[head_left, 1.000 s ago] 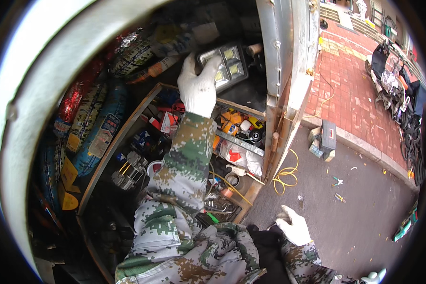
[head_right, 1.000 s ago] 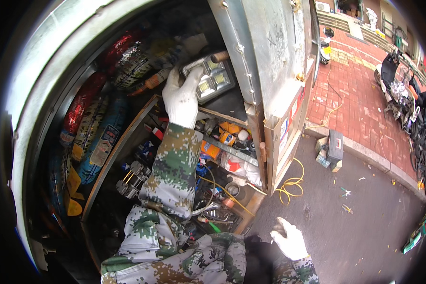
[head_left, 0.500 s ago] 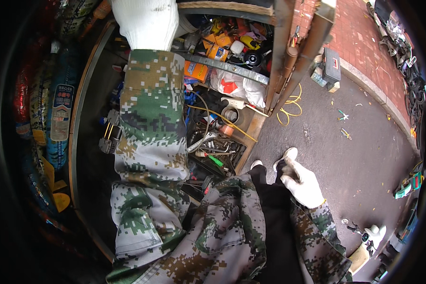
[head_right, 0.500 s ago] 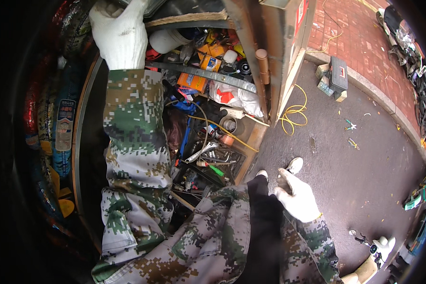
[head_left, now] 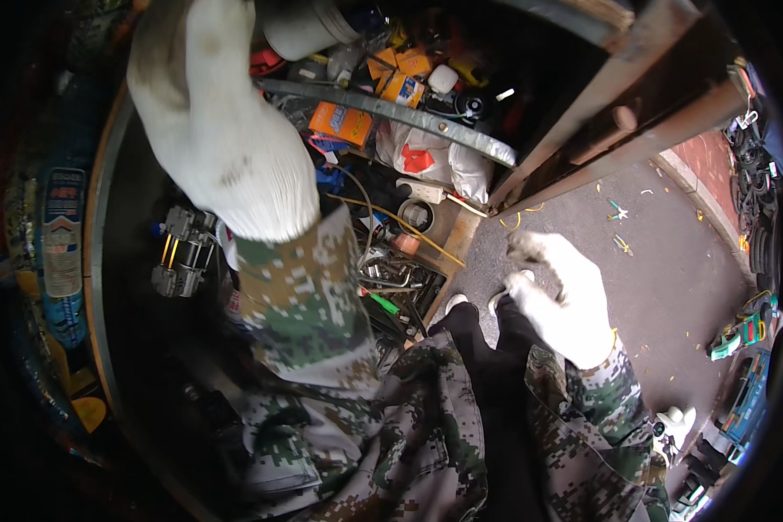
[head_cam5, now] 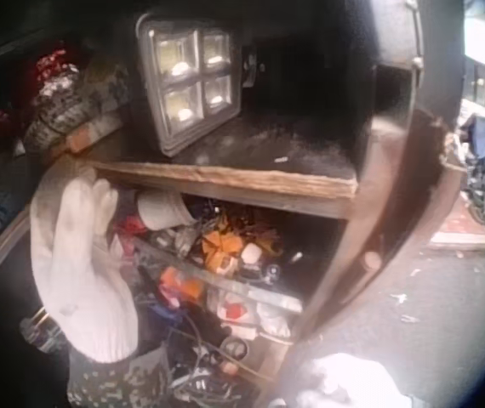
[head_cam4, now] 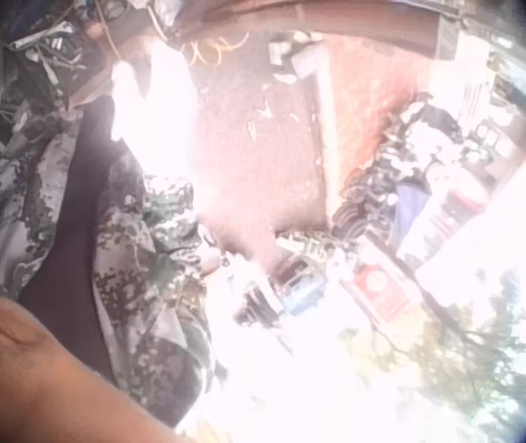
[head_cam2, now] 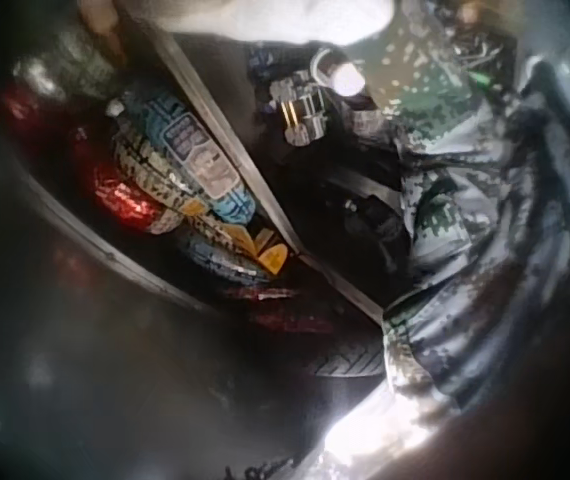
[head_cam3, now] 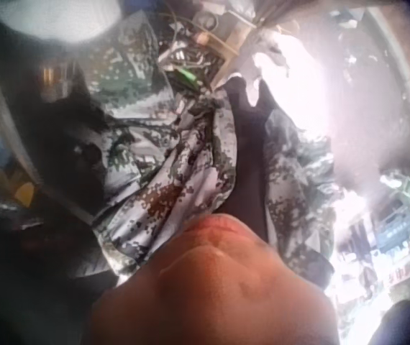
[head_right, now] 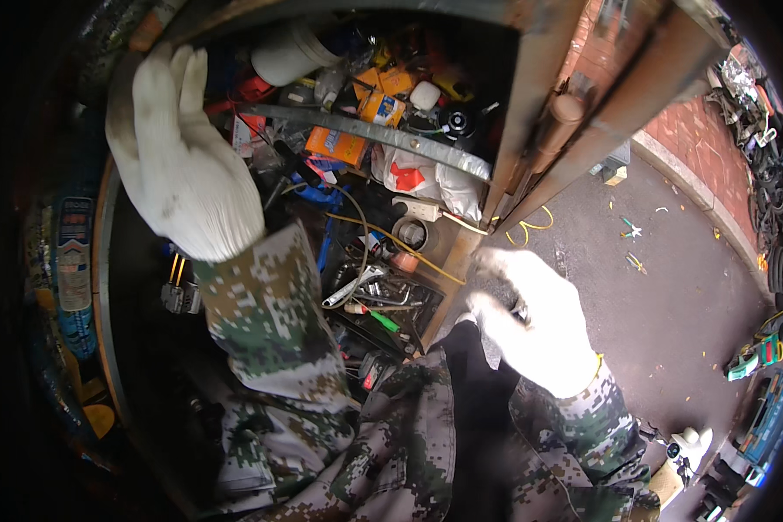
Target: The person organizes tools and equipment inside a cluttered metal cabinet. They put on gloves, then repeatedly pick up, inspect, and reposition items such as a toolbox, power tool, cables, and various hand tools. The person closes and opens the cabinet doors multiple times while sorting the contents.
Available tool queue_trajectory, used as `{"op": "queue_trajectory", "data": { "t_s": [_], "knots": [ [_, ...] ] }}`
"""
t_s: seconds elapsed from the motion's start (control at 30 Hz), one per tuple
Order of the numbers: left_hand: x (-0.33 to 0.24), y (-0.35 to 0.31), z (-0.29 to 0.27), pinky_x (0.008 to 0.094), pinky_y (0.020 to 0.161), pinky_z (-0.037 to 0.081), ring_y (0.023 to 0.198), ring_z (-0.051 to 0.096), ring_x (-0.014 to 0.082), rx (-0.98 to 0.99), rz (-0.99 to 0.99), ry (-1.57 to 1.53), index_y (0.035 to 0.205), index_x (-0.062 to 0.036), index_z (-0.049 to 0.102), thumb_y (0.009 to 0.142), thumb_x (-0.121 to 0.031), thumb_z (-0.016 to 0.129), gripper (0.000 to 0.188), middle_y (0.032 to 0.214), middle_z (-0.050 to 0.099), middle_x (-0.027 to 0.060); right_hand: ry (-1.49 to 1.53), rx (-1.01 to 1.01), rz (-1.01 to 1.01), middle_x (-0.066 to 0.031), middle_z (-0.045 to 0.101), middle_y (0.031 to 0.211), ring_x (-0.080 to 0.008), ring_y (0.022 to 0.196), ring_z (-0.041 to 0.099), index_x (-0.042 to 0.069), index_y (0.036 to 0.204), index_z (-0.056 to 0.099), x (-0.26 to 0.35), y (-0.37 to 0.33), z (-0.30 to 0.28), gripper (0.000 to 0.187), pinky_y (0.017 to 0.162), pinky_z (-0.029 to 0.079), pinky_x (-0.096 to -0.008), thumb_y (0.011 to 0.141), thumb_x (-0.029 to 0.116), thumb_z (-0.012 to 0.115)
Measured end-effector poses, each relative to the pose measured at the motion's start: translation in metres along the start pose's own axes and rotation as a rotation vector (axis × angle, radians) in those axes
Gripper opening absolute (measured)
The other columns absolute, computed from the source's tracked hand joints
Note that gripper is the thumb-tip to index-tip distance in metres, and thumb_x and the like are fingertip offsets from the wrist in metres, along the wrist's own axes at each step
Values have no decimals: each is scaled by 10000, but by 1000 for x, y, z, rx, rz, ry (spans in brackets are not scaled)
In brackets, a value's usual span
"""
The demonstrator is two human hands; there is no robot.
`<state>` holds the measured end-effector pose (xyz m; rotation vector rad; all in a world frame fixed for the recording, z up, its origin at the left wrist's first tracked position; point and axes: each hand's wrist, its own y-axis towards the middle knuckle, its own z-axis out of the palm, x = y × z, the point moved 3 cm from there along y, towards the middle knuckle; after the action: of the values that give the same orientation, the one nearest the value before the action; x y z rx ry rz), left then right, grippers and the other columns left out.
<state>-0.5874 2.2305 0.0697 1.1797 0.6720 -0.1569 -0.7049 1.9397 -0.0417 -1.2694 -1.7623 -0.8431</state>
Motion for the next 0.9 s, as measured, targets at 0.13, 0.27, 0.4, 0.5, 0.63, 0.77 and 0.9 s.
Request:
{"op": "queue_trajectory", "data": {
  "t_s": [0.13, 0.27, 0.4, 0.5, 0.63, 0.77, 0.9],
  "knots": [
    [35, -76, -27, 389, 1067, 596, 1120, 706, 248, -135, -345, -101, 1421, 79, 606, 1069, -148, 763, 448, 1265, 709, 179, 1, -19, 70, -104, 752, 989, -184, 809, 692, 4, 1214, 766, -9, 3, 3, 278, 739, 568, -326, 944, 50, 817],
    [70, -119, -27, 340, 1081, 552, 1183, 714, 216, 52, -660, -18, 1430, 19, 675, 1053, -173, 768, 433, 1275, 757, 124, -46, 29, -35, -158, 765, 996, -298, 865, 761, 24, 1148, 773, -23, -15, 23, 224, 816, 606, -374, 938, 63, 841],
    [91, -90, -16, 466, 1130, 528, 1265, 706, 394, 432, -378, 639, 1354, 33, 728, 1005, -343, 780, 516, 1323, 739, 251, -138, 220, -42, -159, 763, 1011, -343, 910, 776, 51, 1206, 772, -26, -43, 58, 308, 803, 634, -422, 941, 178, 866],
    [117, -70, 15, 491, 1180, 506, 1388, 663, 404, 730, -445, 951, 1504, -26, 668, 958, -586, 781, 790, 1469, 701, 257, -98, 352, -27, -138, 748, 1031, -345, 916, 777, 84, 1292, 738, -23, -58, 79, 381, 781, 642, -428, 959, 237, 845],
    [141, -60, 55, 534, 1132, 557, 1361, 683, 421, 1039, -649, 1186, 1524, -64, 631, 834, -646, 878, 935, 1425, 725, 266, -81, 438, 65, -154, 774, 1053, -366, 962, 783, 60, 1243, 760, -28, -61, 86, 331, 843, 642, -444, 948, 175, 859],
    [153, -49, 62, 535, 1137, 564, 1370, 681, 441, 1126, -643, 1130, 1546, -12, 567, 796, -463, 959, 959, 1438, 723, 265, -150, 371, -41, -134, 750, 1030, -343, 885, 773, 88, 1300, 733, -33, -52, 78, 373, 773, 648, -426, 958, 201, 827],
    [171, -48, 44, 505, 1151, 554, 1355, 698, 436, 1118, -713, 1061, 1721, -103, 431, 834, -335, 909, 1034, 1456, 727, 246, -170, 363, -113, -134, 752, 1035, -346, 880, 771, 84, 1287, 736, -35, -50, 75, 367, 782, 652, -435, 955, 208, 832]
  ]
}}
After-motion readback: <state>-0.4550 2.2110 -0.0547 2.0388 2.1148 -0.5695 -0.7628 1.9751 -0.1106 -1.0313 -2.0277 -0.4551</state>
